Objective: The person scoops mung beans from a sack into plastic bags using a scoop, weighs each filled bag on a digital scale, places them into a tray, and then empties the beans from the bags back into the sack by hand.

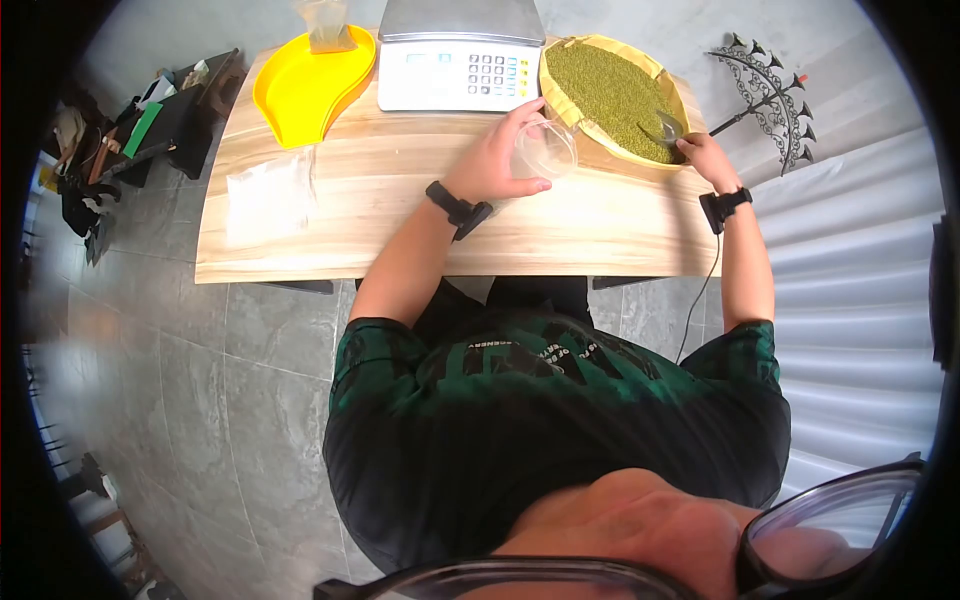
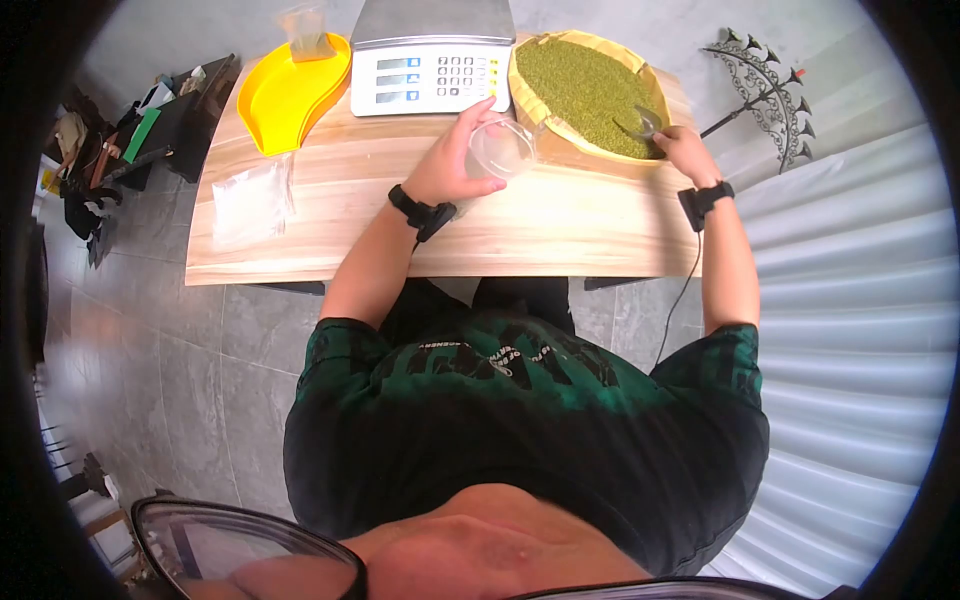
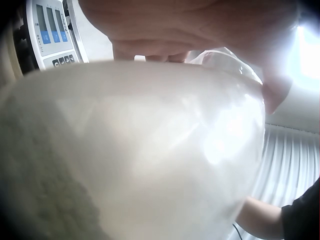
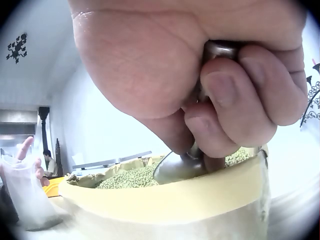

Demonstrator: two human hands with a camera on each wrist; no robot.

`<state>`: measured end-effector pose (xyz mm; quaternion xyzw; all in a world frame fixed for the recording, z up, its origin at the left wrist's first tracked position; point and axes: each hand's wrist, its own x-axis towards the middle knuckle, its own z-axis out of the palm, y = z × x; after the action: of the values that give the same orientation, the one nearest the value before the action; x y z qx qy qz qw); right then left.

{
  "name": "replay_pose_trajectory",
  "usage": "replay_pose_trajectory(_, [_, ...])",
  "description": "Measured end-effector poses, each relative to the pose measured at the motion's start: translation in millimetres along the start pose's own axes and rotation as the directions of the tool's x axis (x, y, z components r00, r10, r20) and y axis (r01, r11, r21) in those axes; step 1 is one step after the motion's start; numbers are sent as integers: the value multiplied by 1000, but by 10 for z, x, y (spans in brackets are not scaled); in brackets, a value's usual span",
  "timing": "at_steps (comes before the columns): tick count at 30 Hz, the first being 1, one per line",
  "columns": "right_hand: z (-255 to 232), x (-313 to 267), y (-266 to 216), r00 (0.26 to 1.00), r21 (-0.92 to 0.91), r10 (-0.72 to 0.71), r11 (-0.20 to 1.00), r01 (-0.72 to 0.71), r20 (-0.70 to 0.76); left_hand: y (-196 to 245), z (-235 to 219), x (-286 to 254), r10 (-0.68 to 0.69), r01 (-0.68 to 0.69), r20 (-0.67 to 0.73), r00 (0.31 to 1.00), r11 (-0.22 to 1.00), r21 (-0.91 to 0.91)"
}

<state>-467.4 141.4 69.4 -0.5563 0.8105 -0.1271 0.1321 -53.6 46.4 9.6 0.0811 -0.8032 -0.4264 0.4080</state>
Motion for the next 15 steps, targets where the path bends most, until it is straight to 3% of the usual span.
replay_pose_trajectory(3, [22,-238,-1,999,41,10,999,-8,-46,6,15,-3,-1,1,1,1000,1000,-4])
replay_pose_trajectory(5, [64,-389,-86,990,190,65,981,-40,-128,12,28,-1,2,-2,-2,1000,1000,-13])
replay_pose_trajectory(6, [190,-311,112,985,323,52,946,3,-162,21,26,2,0,0,11,1000,1000,6])
replay_pose_trajectory(7, [253,-300,139,985,323,57,946,-1,-165,25,27,6,-3,3,26,1000,1000,24])
replay_pose_trajectory(10, [422,-274,169,930,378,34,919,115,-366,-33,48,0,43,-42,-15,999,997,70])
replay_pose_trajectory(15, [409,-287,104,926,463,74,879,115,-371,-89,36,2,38,-36,-38,999,998,54])
